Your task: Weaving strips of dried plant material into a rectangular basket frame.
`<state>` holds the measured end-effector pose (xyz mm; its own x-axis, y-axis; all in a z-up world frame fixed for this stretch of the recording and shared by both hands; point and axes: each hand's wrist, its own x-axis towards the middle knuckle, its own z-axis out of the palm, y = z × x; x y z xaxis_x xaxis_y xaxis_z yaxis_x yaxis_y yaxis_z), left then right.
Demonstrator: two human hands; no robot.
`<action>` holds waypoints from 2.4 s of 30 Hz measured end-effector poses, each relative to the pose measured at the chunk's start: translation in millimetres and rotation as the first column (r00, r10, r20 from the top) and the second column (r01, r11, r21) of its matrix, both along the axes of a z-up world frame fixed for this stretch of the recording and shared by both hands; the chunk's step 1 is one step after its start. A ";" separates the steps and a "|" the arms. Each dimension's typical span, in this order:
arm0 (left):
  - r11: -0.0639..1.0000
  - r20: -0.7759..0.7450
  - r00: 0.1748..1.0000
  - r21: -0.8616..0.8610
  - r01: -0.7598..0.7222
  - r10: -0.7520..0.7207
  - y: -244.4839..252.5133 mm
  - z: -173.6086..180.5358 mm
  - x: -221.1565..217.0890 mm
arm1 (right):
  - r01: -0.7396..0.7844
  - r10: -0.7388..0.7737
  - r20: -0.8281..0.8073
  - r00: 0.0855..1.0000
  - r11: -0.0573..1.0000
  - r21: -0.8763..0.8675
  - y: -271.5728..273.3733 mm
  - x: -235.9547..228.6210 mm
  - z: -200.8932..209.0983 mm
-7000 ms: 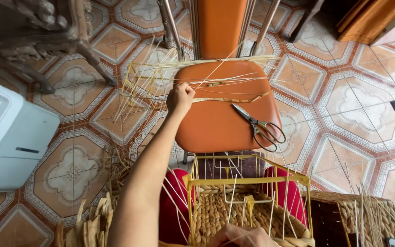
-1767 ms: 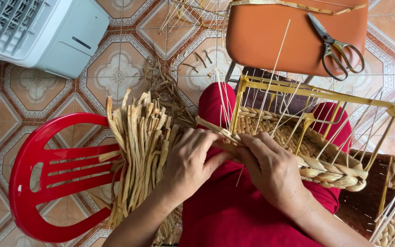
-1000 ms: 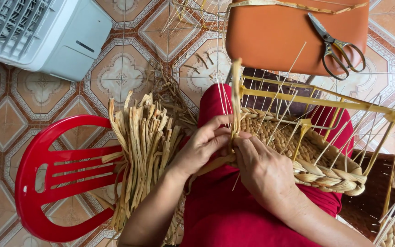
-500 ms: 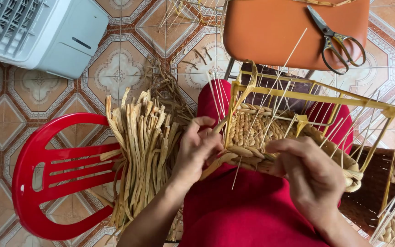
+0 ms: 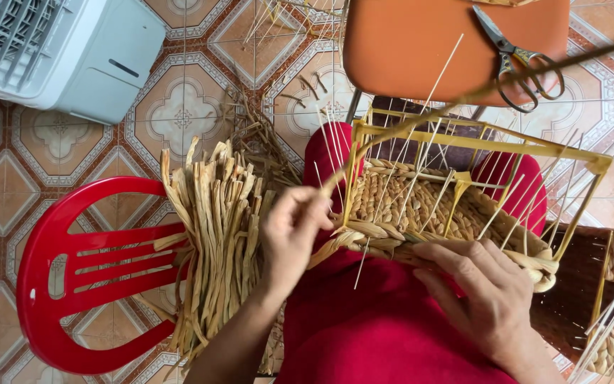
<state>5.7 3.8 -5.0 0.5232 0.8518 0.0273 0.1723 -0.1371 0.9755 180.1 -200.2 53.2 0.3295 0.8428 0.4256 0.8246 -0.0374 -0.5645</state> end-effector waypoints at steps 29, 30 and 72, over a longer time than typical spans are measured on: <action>0.873 -0.187 0.853 -0.137 0.469 -0.487 15.6 2.1 -36.1 | -0.019 0.040 0.109 0.993 0.981 -0.191 43.3 -11.8 30.6; 0.850 -0.165 0.834 -0.071 0.522 -0.526 11.6 7.2 -32.1 | -0.024 0.012 -0.059 0.998 0.980 -0.200 44.5 -11.4 30.2; 0.840 0.154 0.967 -0.479 0.254 -0.204 77.1 -69.9 12.5 | 0.366 0.214 -0.861 0.462 0.838 0.404 -64.6 112.7 -22.3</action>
